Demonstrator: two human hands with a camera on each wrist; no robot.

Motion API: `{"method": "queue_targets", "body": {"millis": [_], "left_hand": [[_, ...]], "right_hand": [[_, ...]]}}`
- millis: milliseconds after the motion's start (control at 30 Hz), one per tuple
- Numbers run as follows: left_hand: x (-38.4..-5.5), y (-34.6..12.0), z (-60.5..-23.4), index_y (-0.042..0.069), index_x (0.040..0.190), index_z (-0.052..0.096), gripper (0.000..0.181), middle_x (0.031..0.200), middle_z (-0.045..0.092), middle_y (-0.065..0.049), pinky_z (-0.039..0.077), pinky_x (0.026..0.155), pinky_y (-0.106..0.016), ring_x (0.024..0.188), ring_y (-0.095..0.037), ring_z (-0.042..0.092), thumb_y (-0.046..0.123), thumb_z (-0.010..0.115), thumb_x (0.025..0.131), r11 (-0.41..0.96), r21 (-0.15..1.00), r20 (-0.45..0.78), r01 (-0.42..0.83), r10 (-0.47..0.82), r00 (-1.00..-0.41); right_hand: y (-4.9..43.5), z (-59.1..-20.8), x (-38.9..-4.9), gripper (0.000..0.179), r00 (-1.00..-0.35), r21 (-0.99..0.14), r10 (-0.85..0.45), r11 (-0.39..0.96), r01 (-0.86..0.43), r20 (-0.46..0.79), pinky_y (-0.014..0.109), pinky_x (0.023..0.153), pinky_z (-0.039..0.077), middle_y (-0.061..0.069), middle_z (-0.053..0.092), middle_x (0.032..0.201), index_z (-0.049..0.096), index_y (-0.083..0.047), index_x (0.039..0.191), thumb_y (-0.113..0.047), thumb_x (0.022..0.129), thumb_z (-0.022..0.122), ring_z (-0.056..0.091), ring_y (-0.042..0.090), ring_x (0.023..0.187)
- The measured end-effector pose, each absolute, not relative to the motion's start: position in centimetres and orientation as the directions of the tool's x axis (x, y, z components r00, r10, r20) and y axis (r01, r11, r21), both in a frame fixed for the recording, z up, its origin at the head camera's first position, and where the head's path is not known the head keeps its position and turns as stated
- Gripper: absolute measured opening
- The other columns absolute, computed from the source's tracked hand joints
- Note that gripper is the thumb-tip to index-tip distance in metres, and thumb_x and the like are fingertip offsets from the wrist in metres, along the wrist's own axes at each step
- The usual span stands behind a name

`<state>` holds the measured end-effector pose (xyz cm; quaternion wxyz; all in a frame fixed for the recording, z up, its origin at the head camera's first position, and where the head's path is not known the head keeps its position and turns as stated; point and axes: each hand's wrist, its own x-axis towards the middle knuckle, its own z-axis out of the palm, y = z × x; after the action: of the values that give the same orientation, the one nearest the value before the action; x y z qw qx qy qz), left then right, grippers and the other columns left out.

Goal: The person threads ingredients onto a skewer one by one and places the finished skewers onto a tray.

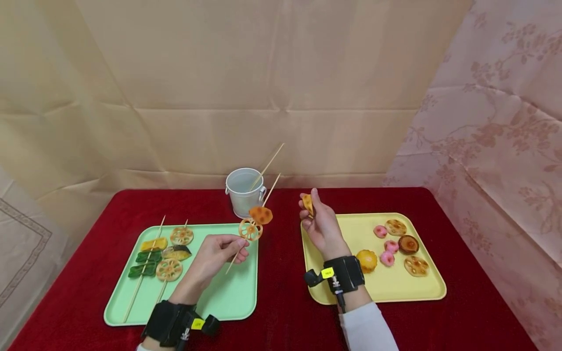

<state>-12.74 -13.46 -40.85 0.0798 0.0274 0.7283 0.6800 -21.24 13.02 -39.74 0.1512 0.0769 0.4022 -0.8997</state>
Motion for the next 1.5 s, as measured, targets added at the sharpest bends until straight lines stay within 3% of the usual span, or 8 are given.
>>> {"method": "queue_targets", "body": {"millis": [167, 367, 500, 600, 1033, 1267, 1500], "left_hand": [[-12.7, -13.6, -40.8, -0.016, 0.109, 0.07, 0.021, 0.082, 0.073, -0.015, 0.059, 0.067, -0.025, 0.069, -0.011, 0.069, 0.002, 0.063, 0.102, 0.09, 0.995, -0.064, -0.048, 0.189, -0.98], [-12.7, -14.0, -40.8, -0.016, 0.107, 0.071, 0.022, 0.079, 0.073, -0.012, 0.058, 0.066, -0.024, 0.068, -0.011, 0.068, 0.004, 0.065, 0.101, 0.124, 0.991, -0.077, -0.048, 0.246, -0.966], [-12.7, -14.2, -40.8, -0.016, 0.106, 0.071, 0.022, 0.079, 0.072, -0.012, 0.058, 0.065, -0.024, 0.067, -0.011, 0.067, 0.004, 0.064, 0.101, 0.131, 0.99, -0.096, -0.06, 0.294, -0.951], [-12.7, -14.4, -40.8, -0.016, 0.105, 0.071, 0.022, 0.079, 0.073, -0.013, 0.058, 0.065, -0.025, 0.067, -0.012, 0.067, 0.004, 0.064, 0.101, 0.144, 0.988, -0.098, -0.053, 0.327, -0.94], [-12.6, -14.6, -40.5, -0.015, 0.105, 0.072, 0.022, 0.081, 0.074, -0.02, 0.062, 0.069, -0.036, 0.069, -0.017, 0.07, 0.005, 0.065, 0.102, 0.197, 0.98, -0.116, -0.039, 0.396, -0.911], [-12.6, -14.7, -40.6, -0.015, 0.102, 0.072, 0.021, 0.078, 0.073, -0.014, 0.06, 0.066, -0.031, 0.067, -0.015, 0.068, 0.005, 0.064, 0.102, 0.205, 0.978, -0.115, -0.034, 0.399, -0.909], [-12.5, -14.8, -40.7, -0.015, 0.104, 0.072, 0.022, 0.079, 0.073, -0.015, 0.06, 0.066, -0.029, 0.067, -0.013, 0.068, 0.005, 0.064, 0.102, 0.191, 0.981, -0.11, -0.033, 0.407, -0.907]], "right_hand": [[12.1, -40.2, -21.5, 0.034, -0.95, -0.673, -0.192, -0.671, 0.31, -0.246, 0.009, 0.051, 0.041, 0.003, 0.06, 0.094, 0.059, -0.005, 0.121, -0.035, 0.105, 0.056, 0.052, 0.003, 0.062], [12.3, -40.7, -21.7, 0.026, -0.955, -0.652, -0.181, -0.699, 0.294, -0.236, 0.011, 0.068, 0.051, 0.009, 0.066, 0.108, 0.07, -0.004, 0.123, -0.02, 0.104, 0.061, 0.061, 0.008, 0.078], [12.9, -40.7, -21.6, 0.025, -0.959, -0.643, -0.21, -0.712, 0.284, -0.191, 0.014, 0.08, 0.054, 0.01, 0.067, 0.115, 0.069, -0.004, 0.127, -0.014, 0.106, 0.058, 0.063, 0.012, 0.093], [13.3, -40.6, -21.6, 0.023, -0.964, -0.649, -0.214, -0.713, 0.266, -0.161, 0.016, 0.084, 0.054, 0.01, 0.067, 0.116, 0.069, -0.005, 0.124, -0.014, 0.107, 0.057, 0.064, 0.012, 0.095], [13.1, -40.0, -21.5, 0.019, -0.977, -0.743, -0.138, -0.635, 0.211, -0.159, 0.016, 0.082, 0.055, 0.006, 0.074, 0.116, 0.07, -0.01, 0.119, -0.017, 0.107, 0.058, 0.067, 0.01, 0.089], [12.8, -39.8, -21.5, 0.02, -0.98, -0.773, -0.13, -0.602, 0.198, -0.149, 0.017, 0.079, 0.053, 0.004, 0.073, 0.119, 0.066, -0.012, 0.124, -0.02, 0.108, 0.057, 0.066, 0.01, 0.088], [12.4, -39.7, -21.6, 0.023, -0.983, -0.794, -0.088, -0.58, 0.183, -0.162, 0.018, 0.08, 0.053, 0.006, 0.071, 0.122, 0.064, -0.01, 0.127, -0.019, 0.106, 0.06, 0.064, 0.011, 0.09]]}}
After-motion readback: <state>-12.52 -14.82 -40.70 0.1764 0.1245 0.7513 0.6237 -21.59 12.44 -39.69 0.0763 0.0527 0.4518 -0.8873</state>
